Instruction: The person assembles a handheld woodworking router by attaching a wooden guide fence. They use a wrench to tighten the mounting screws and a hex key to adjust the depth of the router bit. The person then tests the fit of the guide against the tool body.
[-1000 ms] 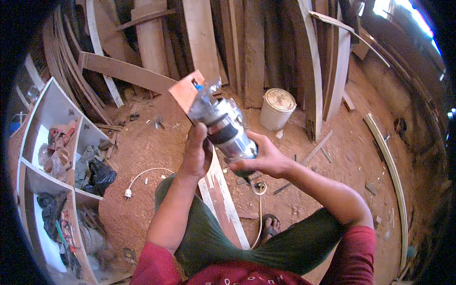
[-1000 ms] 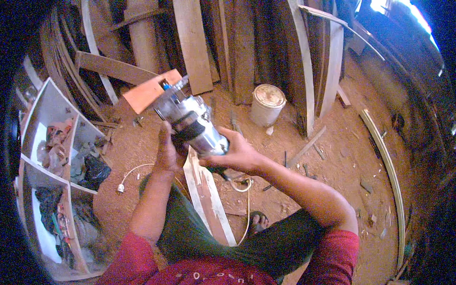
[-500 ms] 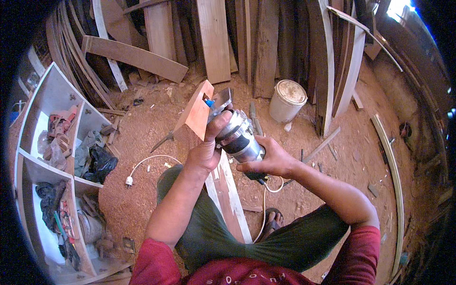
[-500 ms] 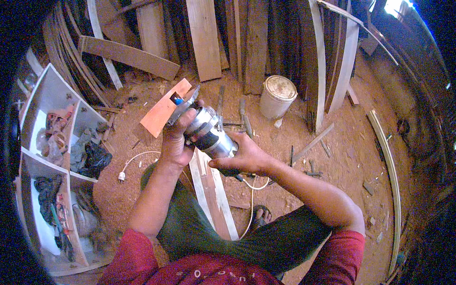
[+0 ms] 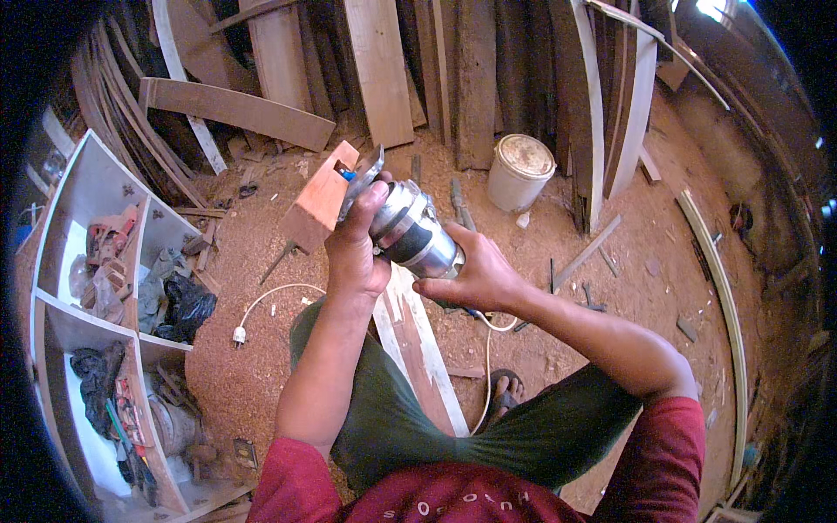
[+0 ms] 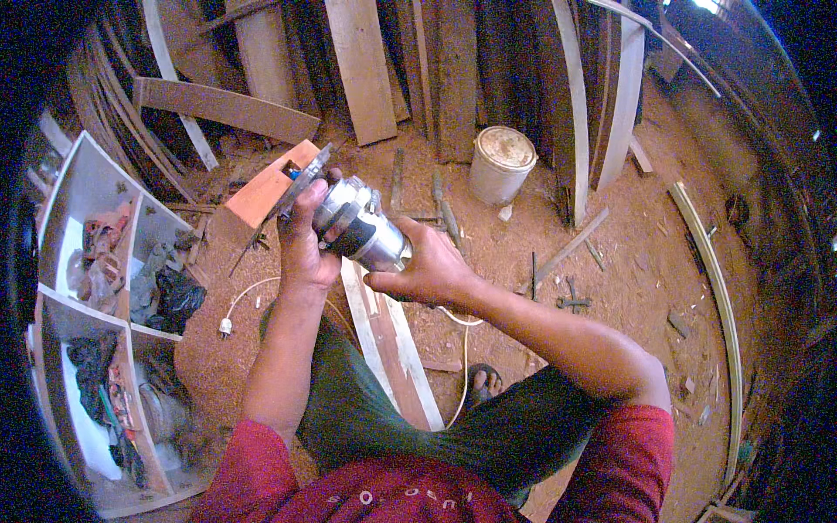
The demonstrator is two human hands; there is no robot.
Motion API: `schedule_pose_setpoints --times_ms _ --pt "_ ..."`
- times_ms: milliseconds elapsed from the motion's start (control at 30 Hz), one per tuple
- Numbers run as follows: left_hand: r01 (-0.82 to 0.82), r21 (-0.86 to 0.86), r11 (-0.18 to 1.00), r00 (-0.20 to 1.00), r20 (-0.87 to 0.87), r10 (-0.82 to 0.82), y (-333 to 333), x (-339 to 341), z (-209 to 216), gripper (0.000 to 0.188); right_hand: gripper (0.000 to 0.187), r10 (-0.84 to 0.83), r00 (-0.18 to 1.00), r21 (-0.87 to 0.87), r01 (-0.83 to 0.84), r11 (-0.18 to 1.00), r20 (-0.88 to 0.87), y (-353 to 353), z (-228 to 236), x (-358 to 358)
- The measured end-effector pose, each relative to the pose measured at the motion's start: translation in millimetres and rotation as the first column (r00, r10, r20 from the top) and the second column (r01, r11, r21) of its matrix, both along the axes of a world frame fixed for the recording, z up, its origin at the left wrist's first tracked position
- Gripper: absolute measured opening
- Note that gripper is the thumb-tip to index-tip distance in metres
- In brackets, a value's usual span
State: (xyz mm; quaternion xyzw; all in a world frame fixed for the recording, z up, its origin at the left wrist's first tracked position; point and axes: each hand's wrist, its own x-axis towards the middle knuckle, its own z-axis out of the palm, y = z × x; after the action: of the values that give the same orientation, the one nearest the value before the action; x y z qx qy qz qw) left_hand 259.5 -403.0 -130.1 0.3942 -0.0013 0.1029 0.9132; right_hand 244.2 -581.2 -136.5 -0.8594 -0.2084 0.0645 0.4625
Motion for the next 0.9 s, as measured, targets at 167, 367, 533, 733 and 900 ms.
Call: schedule_pose_setpoints --times_ms 167,367,533,733,900 --pt "-0.01 0.0 1.0 0.999 -0.033 0.01 4 -4 1 0.038 0.07 -0.031 0.999 -0.082 0.032 0.996 0.022 4 1 -2" --pt "0.077 0.048 0.996 0.997 -0.035 -0.075 5 -7 -3 0.037 0.073 0.027 0.999 -0.043 -0.028 0.999 -0.025 3 0 -6" --pt "0.144 0.075 0.987 0.989 0.009 -0.145 7 -6 -8 0.047 0.075 0.04 0.999 -0.008 -0.04 0.999 -0.006 0 -4 -9" --pt "0.225 0.078 0.971 0.973 0.03 -0.228 7 -4 -14 0.051 0.073 0.079 0.994 0.025 -0.077 0.997 -0.073 -7 3 -13" --pt "0.363 0.052 0.93 0.93 0.042 -0.365 11 -3 -14 0.057 0.07 0.115 0.974 0.091 -0.098 0.991 -0.194 -12 3 -19"
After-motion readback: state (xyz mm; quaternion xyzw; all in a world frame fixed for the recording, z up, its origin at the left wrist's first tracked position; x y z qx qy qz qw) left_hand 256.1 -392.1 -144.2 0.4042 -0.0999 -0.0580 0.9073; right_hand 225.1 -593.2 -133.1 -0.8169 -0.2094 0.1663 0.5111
